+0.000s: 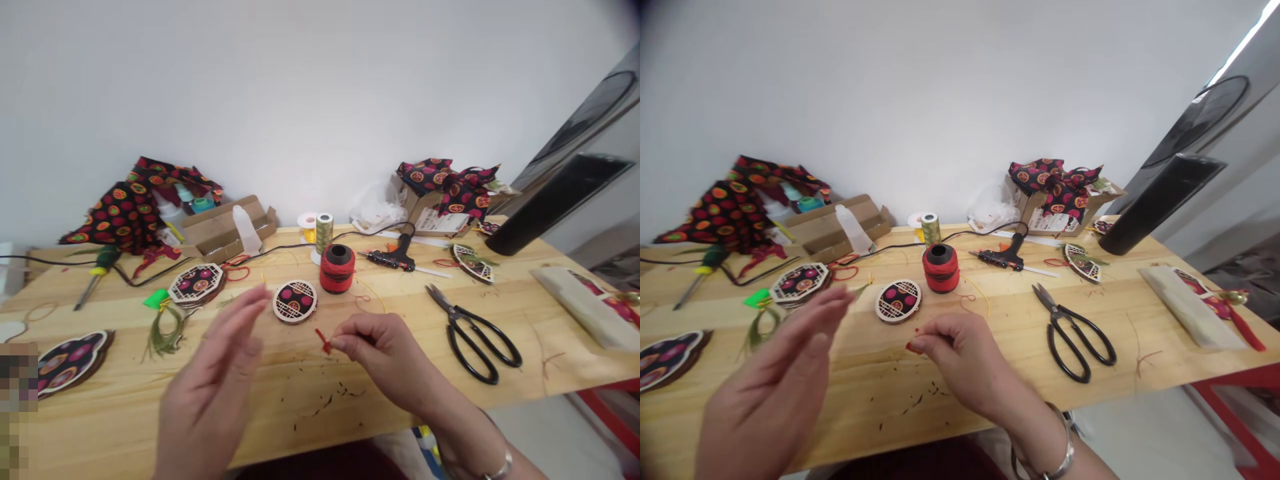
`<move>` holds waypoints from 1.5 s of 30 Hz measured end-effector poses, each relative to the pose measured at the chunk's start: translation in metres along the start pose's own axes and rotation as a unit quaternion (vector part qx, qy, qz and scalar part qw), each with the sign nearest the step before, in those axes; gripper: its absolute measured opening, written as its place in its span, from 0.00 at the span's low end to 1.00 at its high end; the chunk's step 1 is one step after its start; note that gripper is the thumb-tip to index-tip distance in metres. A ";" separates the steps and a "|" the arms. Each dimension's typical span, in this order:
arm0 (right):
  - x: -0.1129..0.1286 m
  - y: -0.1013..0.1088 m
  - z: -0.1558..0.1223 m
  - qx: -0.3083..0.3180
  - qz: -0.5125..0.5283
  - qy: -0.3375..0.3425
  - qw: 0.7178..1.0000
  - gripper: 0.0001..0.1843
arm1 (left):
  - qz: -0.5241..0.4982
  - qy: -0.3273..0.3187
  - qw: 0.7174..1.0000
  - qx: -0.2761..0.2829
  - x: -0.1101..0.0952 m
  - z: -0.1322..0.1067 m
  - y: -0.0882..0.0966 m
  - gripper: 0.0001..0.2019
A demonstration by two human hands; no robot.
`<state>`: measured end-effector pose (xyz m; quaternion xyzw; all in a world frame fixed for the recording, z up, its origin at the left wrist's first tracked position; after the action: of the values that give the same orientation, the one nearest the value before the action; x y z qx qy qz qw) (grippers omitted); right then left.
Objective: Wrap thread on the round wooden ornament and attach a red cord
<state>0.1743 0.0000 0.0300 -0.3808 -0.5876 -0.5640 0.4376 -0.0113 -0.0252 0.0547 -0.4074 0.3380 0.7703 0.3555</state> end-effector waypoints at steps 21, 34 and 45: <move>0.005 -0.015 -0.015 0.104 -0.054 0.069 0.991 0.15 | 0.153 -0.218 0.921 0.284 0.026 -0.049 -0.035 0.21; 0.000 -0.003 -0.008 0.063 -0.136 0.063 0.987 0.09 | 0.107 -0.126 0.956 0.241 0.024 -0.042 -0.034 0.11; -0.009 0.031 -0.002 -0.077 -0.155 0.121 0.977 0.08 | 0.055 0.190 0.963 0.180 0.029 -0.040 -0.038 0.07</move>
<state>0.2064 0.0010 0.0313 -0.2465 -0.5370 -0.7107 0.3818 0.0235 -0.0304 0.0029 -0.4565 0.5546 0.6233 0.3091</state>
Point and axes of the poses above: each hand's wrist, its own z-axis towards the middle knuckle, its own y-axis out of the back of the hand, x = y × z, the point moved 5 cm from there along z, towards the middle knuckle, and after that the axes turned 11 degrees about -x, right-handed, at the moved point
